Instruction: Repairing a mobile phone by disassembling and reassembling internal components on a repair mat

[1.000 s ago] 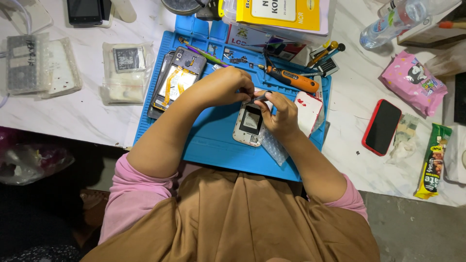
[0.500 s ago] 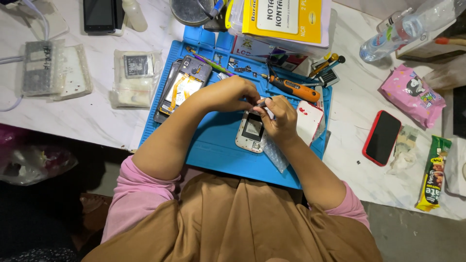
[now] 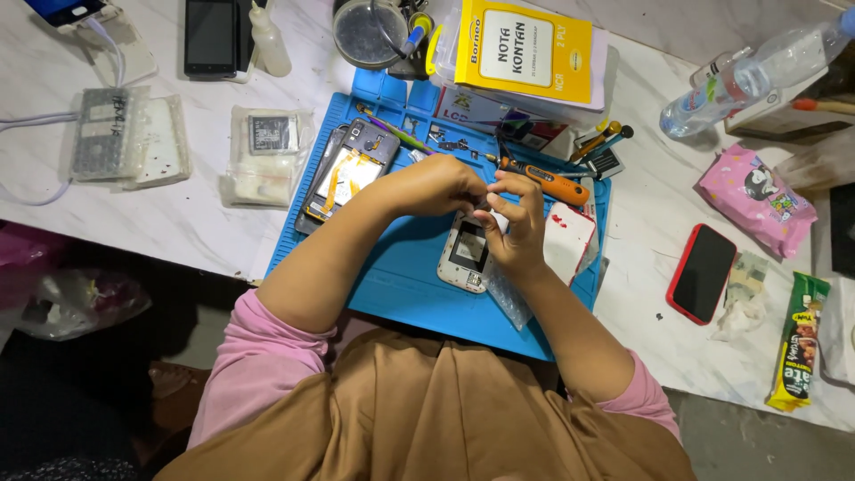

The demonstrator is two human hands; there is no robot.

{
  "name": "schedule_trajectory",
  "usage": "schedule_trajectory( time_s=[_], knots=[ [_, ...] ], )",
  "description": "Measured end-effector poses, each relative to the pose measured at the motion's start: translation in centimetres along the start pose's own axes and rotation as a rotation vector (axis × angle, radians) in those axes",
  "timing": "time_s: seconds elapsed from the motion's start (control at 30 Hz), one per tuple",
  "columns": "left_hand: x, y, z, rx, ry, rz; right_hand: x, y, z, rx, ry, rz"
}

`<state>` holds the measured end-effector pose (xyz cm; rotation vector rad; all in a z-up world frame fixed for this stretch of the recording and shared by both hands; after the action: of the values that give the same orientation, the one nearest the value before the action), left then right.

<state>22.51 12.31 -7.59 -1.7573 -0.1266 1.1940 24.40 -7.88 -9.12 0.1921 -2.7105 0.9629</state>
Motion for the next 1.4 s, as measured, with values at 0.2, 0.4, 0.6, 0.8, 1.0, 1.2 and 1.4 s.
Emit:
schedule_trajectory(
  time_s=[0.2,0.4,0.6,0.8,1.0,1.2,1.4],
  knots=[
    [0.2,0.3,-0.3,-0.032,-0.02,-0.045,-0.3,0.0,0.3,0.008,0.032,-0.01],
    [-0.4,0.2,-0.3,-0.126,0.001,-0.006,-1.1,-0.5,0.4,0.018,0.084,-0.012],
    [-0.5,0.2,0.5,0.002,0.081,0.179,-0.9,-0.1,1.0,0.036,0.06,-0.031],
    [-0.4,0.2,0.3,0.023,0.036,0.05,-0.4,0.3,0.8,0.041,-0.002,0.008],
    [-1.6,0.1,-0.3,0.027,0.08,-0.04,-0.2,0.1,0.9,0.022,0.042,0.058],
    [0.2,1.2,-1.5,-0.015,-0.032,-0.194,-1.0,0.0,0.6,-0.079,0.056,0.026],
    [-0.5,0.8,0.1,0.078,-0.008,0.096,0.0,0.5,0.3,-0.065,0.052,-0.013]
  ],
)
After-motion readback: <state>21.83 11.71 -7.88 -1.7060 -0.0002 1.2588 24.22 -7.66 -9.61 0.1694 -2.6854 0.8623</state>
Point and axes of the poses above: each hand's wrist, its own z-axis away from the middle knuckle, its own y-axis out of the palm, x = y × z, the point moved 1 cm from there along -z, towards the middle knuckle, and after that the axes turned 14 degrees about x, right-handed, at the moved point
